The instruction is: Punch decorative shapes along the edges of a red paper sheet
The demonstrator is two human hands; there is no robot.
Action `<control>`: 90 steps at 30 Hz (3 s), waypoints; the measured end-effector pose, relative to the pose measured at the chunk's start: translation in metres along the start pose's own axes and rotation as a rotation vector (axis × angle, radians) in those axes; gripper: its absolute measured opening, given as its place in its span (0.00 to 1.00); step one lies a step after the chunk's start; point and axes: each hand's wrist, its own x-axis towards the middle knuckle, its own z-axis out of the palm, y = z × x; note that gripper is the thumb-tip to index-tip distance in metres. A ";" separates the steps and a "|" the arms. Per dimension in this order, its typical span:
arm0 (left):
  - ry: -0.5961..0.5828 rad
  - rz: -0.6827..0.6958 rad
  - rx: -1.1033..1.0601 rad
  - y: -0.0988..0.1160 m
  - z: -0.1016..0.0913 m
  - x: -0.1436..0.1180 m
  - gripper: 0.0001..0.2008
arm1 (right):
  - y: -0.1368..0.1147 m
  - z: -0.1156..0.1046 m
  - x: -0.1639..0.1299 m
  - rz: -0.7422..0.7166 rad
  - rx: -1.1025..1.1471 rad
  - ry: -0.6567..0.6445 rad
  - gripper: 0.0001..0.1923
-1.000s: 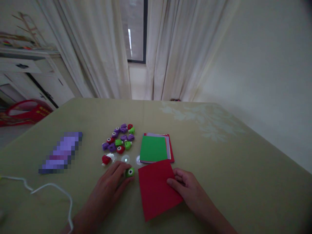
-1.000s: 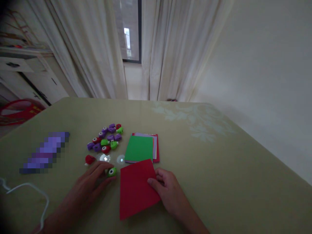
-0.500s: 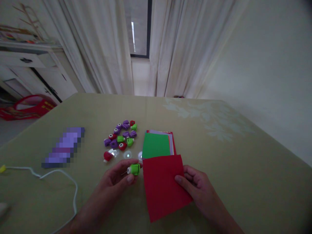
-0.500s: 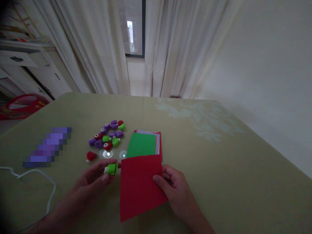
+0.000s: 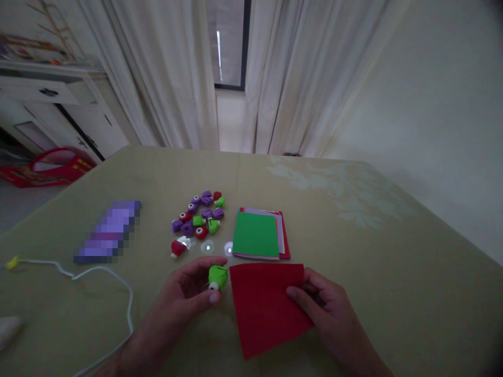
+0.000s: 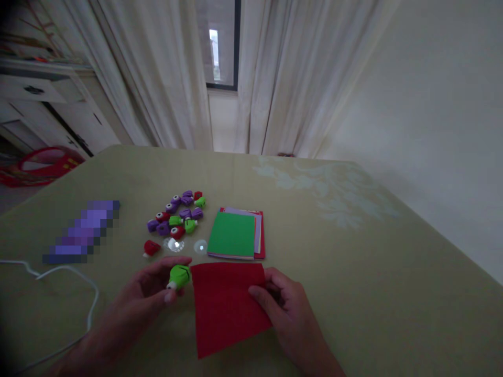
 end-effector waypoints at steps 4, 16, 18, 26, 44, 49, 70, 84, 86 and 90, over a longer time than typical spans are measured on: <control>-0.019 -0.005 0.007 -0.001 -0.003 0.000 0.26 | 0.002 0.000 0.001 -0.031 -0.069 0.003 0.20; -0.125 -0.017 0.033 0.002 -0.001 0.000 0.22 | 0.003 0.000 0.000 -0.014 -0.086 0.017 0.19; -0.132 -0.012 0.042 0.000 0.000 0.002 0.21 | 0.002 0.001 0.000 -0.005 -0.090 0.006 0.20; -0.119 -0.022 0.066 -0.002 0.001 0.002 0.21 | 0.002 0.002 0.002 0.019 -0.128 -0.029 0.22; -0.128 -0.177 -0.469 0.010 0.004 -0.008 0.23 | -0.007 -0.004 -0.001 0.018 0.003 0.119 0.25; -0.171 -0.199 -0.505 0.013 0.006 -0.010 0.22 | 0.002 -0.004 0.001 0.010 -0.028 0.120 0.27; 0.071 0.286 0.940 -0.003 0.005 0.006 0.15 | 0.003 0.000 0.009 0.174 0.028 -0.082 0.23; -0.101 0.327 0.988 0.000 -0.023 0.018 0.11 | 0.006 0.000 0.016 0.171 -0.017 -0.069 0.25; -0.088 0.334 1.004 0.001 -0.023 0.020 0.11 | 0.006 0.001 0.016 0.169 -0.023 -0.077 0.25; -0.057 0.358 0.991 0.001 -0.021 0.021 0.12 | 0.006 0.004 0.018 0.146 -0.005 -0.087 0.26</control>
